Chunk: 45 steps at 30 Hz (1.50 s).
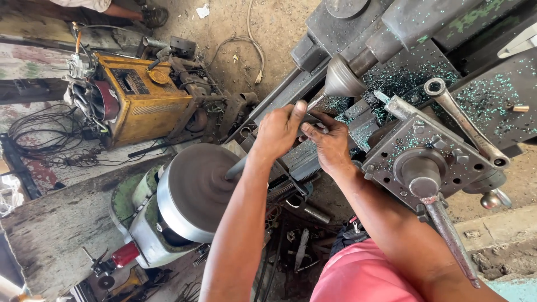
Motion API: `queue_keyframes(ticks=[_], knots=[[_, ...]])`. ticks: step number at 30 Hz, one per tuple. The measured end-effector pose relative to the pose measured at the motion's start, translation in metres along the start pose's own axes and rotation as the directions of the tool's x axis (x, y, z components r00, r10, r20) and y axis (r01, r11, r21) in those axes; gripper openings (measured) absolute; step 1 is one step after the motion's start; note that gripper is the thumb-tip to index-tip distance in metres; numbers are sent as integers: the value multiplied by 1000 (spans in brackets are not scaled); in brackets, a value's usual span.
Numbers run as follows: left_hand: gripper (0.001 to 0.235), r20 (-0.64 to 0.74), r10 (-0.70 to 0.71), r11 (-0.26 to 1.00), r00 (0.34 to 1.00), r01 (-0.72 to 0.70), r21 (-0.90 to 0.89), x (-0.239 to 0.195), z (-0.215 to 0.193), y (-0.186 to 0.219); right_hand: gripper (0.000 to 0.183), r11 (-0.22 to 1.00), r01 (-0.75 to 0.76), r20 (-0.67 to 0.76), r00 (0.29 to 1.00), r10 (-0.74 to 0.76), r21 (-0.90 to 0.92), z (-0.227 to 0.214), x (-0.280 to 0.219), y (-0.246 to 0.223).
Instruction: Sanding a rotating metal rod on a lathe using a piece of sandpaper to achieve a smooth finish.
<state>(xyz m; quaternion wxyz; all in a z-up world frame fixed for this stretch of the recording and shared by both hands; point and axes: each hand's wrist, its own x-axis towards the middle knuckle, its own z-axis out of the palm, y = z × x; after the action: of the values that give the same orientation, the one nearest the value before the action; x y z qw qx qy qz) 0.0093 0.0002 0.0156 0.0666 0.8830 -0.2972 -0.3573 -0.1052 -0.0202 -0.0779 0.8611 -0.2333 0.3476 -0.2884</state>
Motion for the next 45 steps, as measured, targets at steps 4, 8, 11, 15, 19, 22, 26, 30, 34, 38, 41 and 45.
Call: queue_keyframes(ticks=[4,8,11,15,19,22,26,30,34,38,41,45], knots=[[39,18,117,990,993,-116,-80,-9,-7,-24,39,1000,-7,15,1000,7,10,-11,8,22],[35,-122,303,952,945,-305,-5,-3,11,-47,39,1000,1,22,1000,-1,-20,-7,4,23],[38,-166,335,941,927,-322,105,-4,16,-46,38,1000,-15,1,1000,15,-10,-8,1,20],[38,-291,489,855,822,-384,349,7,37,-52,31,991,35,9,999,-34,-126,-20,4,23],[33,-369,518,818,771,-321,478,0,46,-52,18,973,36,19,999,-33,-230,-12,-3,3],[70,-462,443,880,769,-273,389,-44,35,-45,16,955,15,37,999,-5,-295,-23,-14,15],[71,-615,322,942,720,-180,282,-94,44,-60,15,855,46,165,985,47,-517,-41,-33,11],[93,-459,-55,942,887,-106,-319,-135,46,-50,16,688,282,409,912,25,-669,-50,-42,-5],[40,-173,-180,627,968,-22,-779,-116,127,-109,14,417,607,633,769,-91,-677,-31,-48,-32],[23,-172,-310,229,935,-103,-968,-86,143,-70,41,-141,758,711,507,-487,-637,7,-55,-66],[22,-231,-392,-56,891,-274,-960,-47,156,-35,41,-370,784,843,340,-417,-499,33,-46,-70],[17,-274,-486,-190,830,-406,-894,-35,148,-9,53,-628,723,918,394,32,-289,29,-6,-49]])
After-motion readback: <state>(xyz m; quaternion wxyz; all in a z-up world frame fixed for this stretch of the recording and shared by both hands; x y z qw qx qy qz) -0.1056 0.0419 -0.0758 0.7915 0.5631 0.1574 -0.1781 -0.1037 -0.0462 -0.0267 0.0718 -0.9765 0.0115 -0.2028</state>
